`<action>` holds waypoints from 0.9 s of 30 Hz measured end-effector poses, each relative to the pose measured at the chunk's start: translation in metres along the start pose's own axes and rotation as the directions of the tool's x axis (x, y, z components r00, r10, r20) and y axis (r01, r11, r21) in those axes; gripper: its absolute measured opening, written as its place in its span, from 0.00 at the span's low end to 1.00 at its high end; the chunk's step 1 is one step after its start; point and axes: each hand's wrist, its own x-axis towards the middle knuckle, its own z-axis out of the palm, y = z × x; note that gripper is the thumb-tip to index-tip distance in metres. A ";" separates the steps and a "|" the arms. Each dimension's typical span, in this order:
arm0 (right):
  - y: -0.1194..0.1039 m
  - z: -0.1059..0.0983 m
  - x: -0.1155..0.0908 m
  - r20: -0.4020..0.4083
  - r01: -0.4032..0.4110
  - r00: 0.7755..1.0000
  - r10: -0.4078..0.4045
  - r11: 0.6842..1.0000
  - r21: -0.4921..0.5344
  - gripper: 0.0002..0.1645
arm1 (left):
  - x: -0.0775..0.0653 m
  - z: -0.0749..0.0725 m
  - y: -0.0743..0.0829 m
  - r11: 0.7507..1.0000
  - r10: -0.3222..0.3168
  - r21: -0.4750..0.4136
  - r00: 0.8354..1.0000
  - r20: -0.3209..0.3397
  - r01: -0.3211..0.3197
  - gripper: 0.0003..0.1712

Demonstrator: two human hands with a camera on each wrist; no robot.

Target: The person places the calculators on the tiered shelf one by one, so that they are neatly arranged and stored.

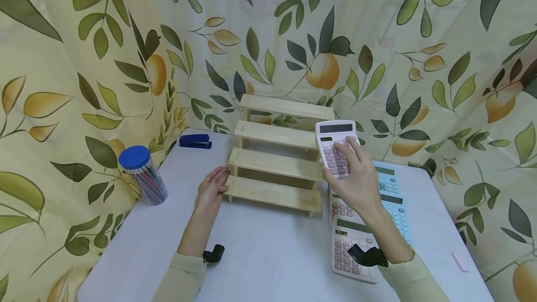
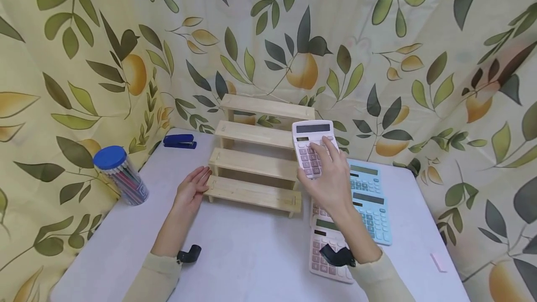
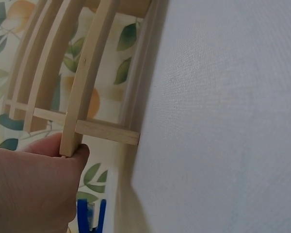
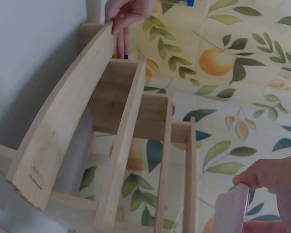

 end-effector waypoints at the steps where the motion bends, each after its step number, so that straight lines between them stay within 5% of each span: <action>1: -0.001 0.001 0.002 0.000 0.002 1.000 -0.002 1.000 0.002 0.41 | 0.000 0.000 0.000 1.000 0.000 0.000 1.000 0.001 0.000 0.48; 27: -0.032 0.034 0.043 0.037 0.014 0.999 -0.014 1.000 0.017 0.41 | -0.003 0.000 -0.001 1.000 0.002 0.013 1.000 -0.002 -0.002 0.46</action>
